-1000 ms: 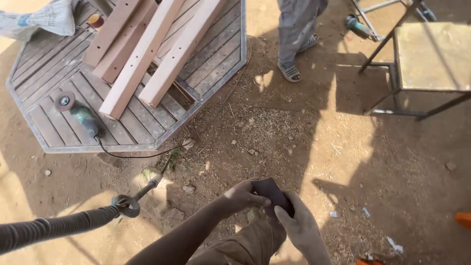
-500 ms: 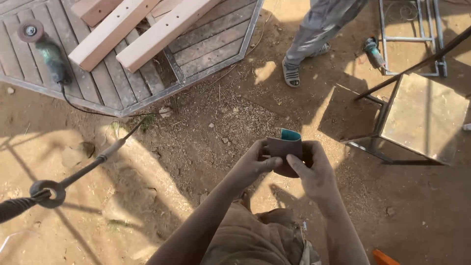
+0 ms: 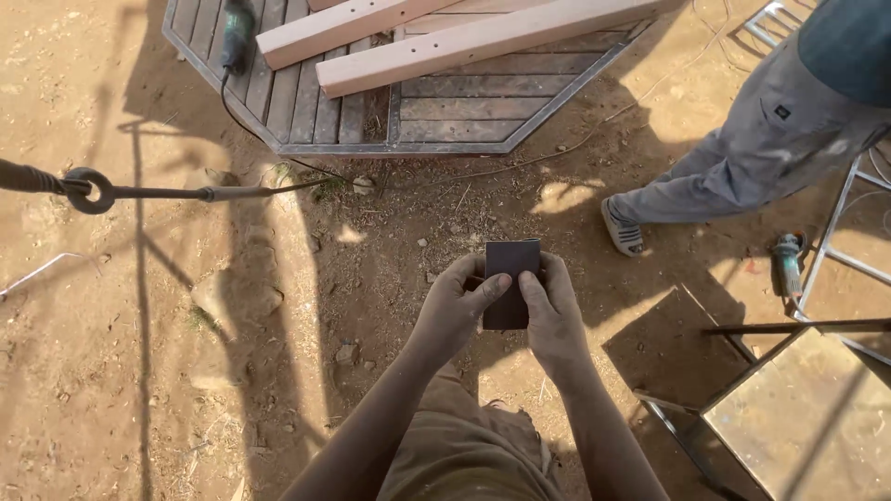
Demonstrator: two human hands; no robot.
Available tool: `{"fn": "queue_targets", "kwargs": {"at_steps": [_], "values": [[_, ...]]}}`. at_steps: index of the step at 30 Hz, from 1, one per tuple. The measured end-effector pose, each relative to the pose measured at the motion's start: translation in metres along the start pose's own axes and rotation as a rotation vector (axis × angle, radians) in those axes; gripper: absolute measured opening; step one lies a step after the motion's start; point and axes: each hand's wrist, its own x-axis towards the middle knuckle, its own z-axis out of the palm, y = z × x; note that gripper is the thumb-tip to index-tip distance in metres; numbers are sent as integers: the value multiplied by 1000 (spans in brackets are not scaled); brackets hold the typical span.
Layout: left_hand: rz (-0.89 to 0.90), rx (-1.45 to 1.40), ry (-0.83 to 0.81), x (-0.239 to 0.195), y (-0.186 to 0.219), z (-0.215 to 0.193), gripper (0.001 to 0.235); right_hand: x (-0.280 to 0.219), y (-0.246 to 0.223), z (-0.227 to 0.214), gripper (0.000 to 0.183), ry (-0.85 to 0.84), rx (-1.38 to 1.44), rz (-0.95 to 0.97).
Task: Sanding a wooden plank by hand using a piece of sandpaper
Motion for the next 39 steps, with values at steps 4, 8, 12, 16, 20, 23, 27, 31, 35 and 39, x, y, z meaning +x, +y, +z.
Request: {"fn": "queue_targets", "kwargs": {"at_steps": [4,8,12,16,20,23,27,31,35,39], "values": [[79,-39,175,2,19,19,32,11,-18,-11,22,-146,-124,-162],[152,-25,253,24,22,24,23,34,-28,-12,25,-197,14,-141],[141,-102,280,67,24,27,20,82,-36,-22,25,-189,-32,-152],[154,-142,205,135,18,19,20,142,-45,-25,18,-124,-131,-133],[116,-182,152,219,17,0,19,217,-54,-16,15,-15,-207,-118],[77,-286,141,280,33,-14,18,283,-53,-3,16,50,-268,-84],[42,-348,168,351,54,-35,17,343,-79,23,27,92,-247,-36],[5,-409,172,401,69,-46,15,396,-88,23,28,103,-431,-73],[-94,-478,182,430,50,-64,28,437,-84,12,22,-13,-595,-186],[-1,-343,183,452,59,-85,20,465,-87,14,22,-216,-630,-266]]}}
